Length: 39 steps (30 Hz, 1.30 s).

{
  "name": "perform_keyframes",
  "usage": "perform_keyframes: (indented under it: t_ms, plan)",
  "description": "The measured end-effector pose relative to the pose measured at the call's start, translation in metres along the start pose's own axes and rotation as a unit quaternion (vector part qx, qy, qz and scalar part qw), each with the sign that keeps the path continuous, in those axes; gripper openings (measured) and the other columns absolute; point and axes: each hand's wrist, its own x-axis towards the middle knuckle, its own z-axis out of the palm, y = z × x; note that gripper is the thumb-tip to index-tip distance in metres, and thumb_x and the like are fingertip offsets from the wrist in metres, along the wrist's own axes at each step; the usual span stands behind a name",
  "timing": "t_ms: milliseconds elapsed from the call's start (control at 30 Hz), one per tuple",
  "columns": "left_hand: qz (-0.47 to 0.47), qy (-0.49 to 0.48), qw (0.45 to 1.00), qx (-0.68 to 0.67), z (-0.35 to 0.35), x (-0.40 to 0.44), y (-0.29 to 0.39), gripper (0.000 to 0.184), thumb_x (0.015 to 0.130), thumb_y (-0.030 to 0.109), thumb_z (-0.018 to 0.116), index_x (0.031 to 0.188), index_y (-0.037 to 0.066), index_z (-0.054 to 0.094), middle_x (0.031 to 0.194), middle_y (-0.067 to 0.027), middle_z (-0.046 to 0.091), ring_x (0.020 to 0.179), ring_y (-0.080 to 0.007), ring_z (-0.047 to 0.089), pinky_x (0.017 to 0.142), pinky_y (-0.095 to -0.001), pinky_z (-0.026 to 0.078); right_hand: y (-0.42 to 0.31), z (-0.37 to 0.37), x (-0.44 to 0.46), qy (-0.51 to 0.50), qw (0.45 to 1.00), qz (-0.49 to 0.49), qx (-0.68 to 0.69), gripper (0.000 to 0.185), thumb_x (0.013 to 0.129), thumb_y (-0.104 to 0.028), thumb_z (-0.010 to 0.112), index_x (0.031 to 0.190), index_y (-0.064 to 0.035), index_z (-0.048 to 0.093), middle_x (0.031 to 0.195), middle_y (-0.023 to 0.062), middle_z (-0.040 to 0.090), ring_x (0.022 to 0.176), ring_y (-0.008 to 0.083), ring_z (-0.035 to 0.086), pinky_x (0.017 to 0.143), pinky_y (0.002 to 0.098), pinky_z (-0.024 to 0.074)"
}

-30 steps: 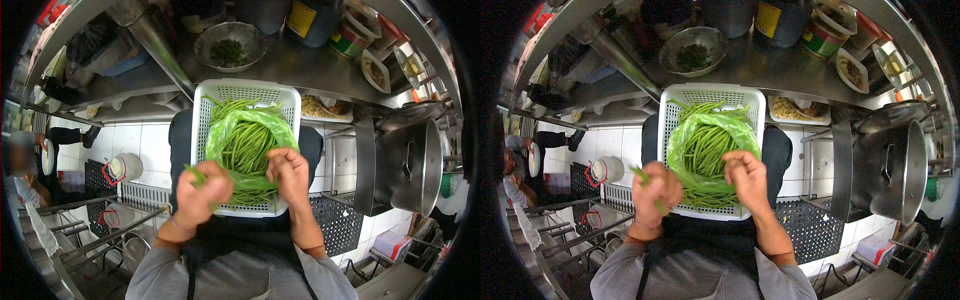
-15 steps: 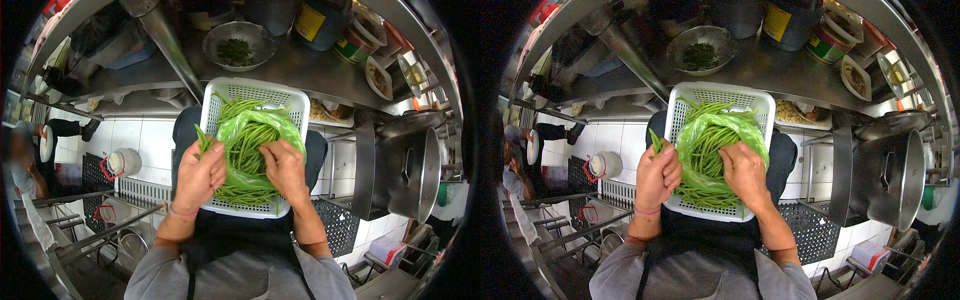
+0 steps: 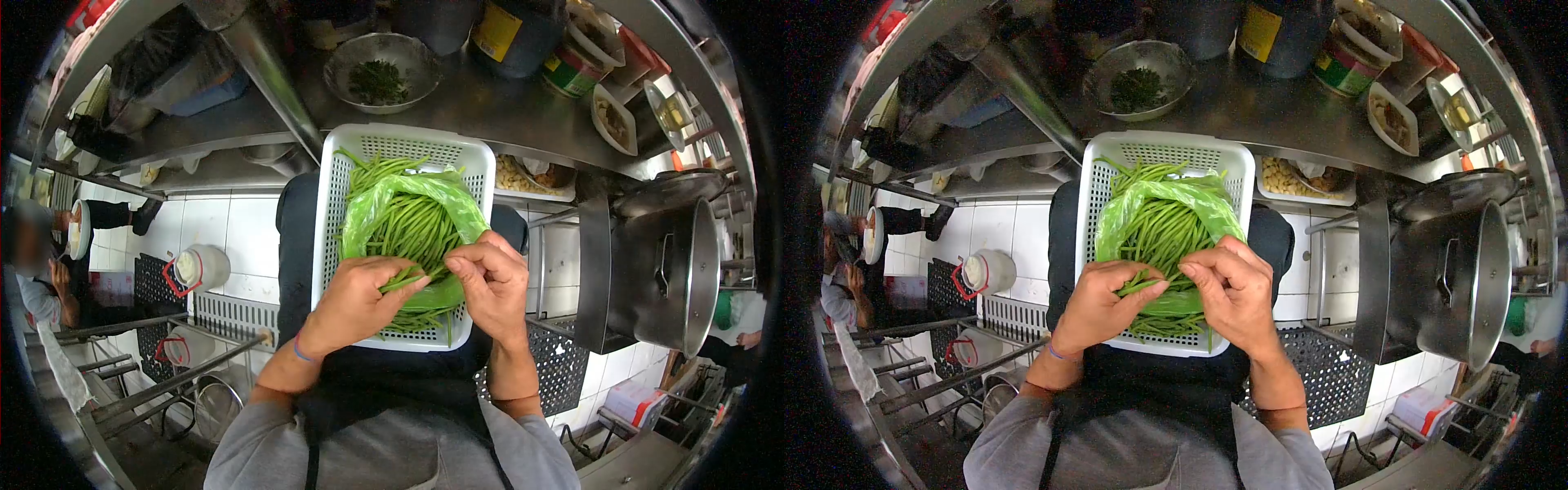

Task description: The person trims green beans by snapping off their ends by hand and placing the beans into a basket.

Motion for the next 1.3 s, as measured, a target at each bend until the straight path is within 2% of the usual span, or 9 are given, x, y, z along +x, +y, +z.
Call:
perform_keyframes:
  t_ms: [100, 200, 367, 567, 633, 700, 933, 1100, 1300]
  plan:
    - [-0.118, -0.065, 0.989, -0.057, -0.008, 0.001, 0.012, 0.02, 0.091, 0.014, 0.071, 0.094, -0.005, 0.068, 0.078, -0.0149, 0.069, 0.067, -0.02, 0.066, 0.065, -0.0297, 0.052, -0.002, -0.003, 0.001, -0.023, 0.999, -0.037, -0.017, 0.009, 0.081, -0.003, 0.075, 0.088, -0.0013, 0.071, 0.068, 0.008, 0.058, 0.056, 0.0188, 0.054, 0.052, 0.031, 0.0426]
    - [-0.175, -0.026, 0.962, -0.208, -0.008, 0.0, 0.014, 0.018, 0.094, 0.014, 0.068, 0.096, -0.004, 0.068, 0.078, -0.005, 0.067, 0.072, -0.0082, 0.059, 0.066, -0.0258, 0.049, -0.002, -0.004, 0.003, -0.044, 0.994, -0.094, -0.046, 0.011, 0.079, -0.002, 0.075, 0.09, -0.0019, 0.07, 0.069, 0.0092, 0.059, 0.058, 0.0227, 0.057, 0.053, 0.0338, 0.0449]
    - [-0.181, -0.025, 0.948, -0.261, -0.008, -0.004, 0.006, 0.015, 0.095, 0.012, 0.067, 0.099, -0.003, 0.067, 0.086, 0.0012, 0.066, 0.08, -0.0049, 0.055, 0.068, -0.0247, 0.048, 0.0, 0.002, -0.002, -0.031, 0.99, -0.13, -0.051, 0.009, 0.079, 0.001, 0.072, 0.086, -0.0011, 0.067, 0.07, 0.0093, 0.06, 0.058, 0.0234, 0.057, 0.053, 0.034, 0.0452]
    - [-0.206, -0.081, 0.939, -0.264, -0.005, -0.008, 0.022, 0.01, 0.092, 0.01, 0.069, 0.092, 0.001, 0.068, 0.082, 0.001, 0.064, 0.076, -0.007, 0.056, 0.067, -0.0244, 0.046, 0.009, 0.017, -0.008, 0.044, 0.996, -0.046, -0.056, 0.005, 0.084, 0.005, 0.065, 0.087, 0.001, 0.063, 0.067, 0.006, 0.056, 0.054, 0.0153, 0.052, 0.05, 0.0298, 0.0427]
    - [-0.17, -0.034, 0.953, -0.248, -0.002, -0.009, 0.02, 0.012, 0.097, 0.013, 0.064, 0.098, 0.001, 0.064, 0.081, 0.0033, 0.061, 0.074, -0.0047, 0.055, 0.065, -0.0224, 0.045, 0.018, 0.019, -0.01, 0.067, 0.968, 0.104, 0.217, 0.006, 0.087, 0.004, 0.062, 0.091, 0.0014, 0.062, 0.07, 0.0051, 0.056, 0.055, 0.0139, 0.051, 0.051, 0.0286, 0.0433]
    - [-0.205, 0.046, 0.931, -0.299, -0.01, 0.0, 0.013, 0.015, 0.098, 0.015, 0.063, 0.101, 0.001, 0.063, 0.079, 0.0021, 0.062, 0.069, -0.0047, 0.053, 0.06, -0.0216, 0.043, 0.029, 0.017, -0.011, 0.05, 0.841, 0.18, 0.507, 0.01, 0.089, 0.003, 0.053, 0.096, 0.002, 0.06, 0.08, 0.0065, 0.057, 0.062, 0.0145, 0.051, 0.057, 0.0294, 0.0469]
    - [-0.182, 0.166, 0.894, -0.374, -0.017, 0.009, -0.003, 0.016, 0.1, 0.016, 0.059, 0.105, 0.001, 0.061, 0.075, -0.0027, 0.063, 0.054, -0.0008, 0.042, 0.049, -0.017, 0.031, 0.034, 0.031, -0.021, -0.06, 0.721, 0.235, 0.649, 0.012, 0.088, -0.001, 0.049, 0.093, 0.0033, 0.06, 0.088, 0.0112, 0.057, 0.072, 0.0171, 0.052, 0.063, 0.0322, 0.0465]
    - [-0.159, 0.209, 0.918, -0.297, -0.011, 0.01, 0.003, 0.012, 0.098, 0.011, 0.06, 0.103, 0.0, 0.06, 0.077, -0.0027, 0.063, 0.062, -0.0028, 0.05, 0.056, -0.0193, 0.039, 0.015, 0.034, -0.027, -0.123, 0.832, 0.267, 0.47, 0.028, 0.102, -0.019, 0.053, 0.116, 0.0033, 0.062, 0.074, -0.0036, 0.05, 0.064, 0.0062, 0.045, 0.059, 0.0218, 0.0386]
    - [-0.096, 0.223, 0.956, -0.166, 0.002, 0.011, 0.0, 0.009, 0.094, 0.006, 0.063, 0.095, -0.003, 0.059, 0.074, -0.0029, 0.063, 0.069, -0.007, 0.056, 0.062, -0.0252, 0.047, 0.016, 0.036, -0.029, -0.149, 0.873, 0.257, 0.387, 0.021, 0.103, -0.018, 0.054, 0.108, -0.0002, 0.065, 0.071, -0.0079, 0.046, 0.06, 0.0002, 0.038, 0.052, 0.0188, 0.0295]
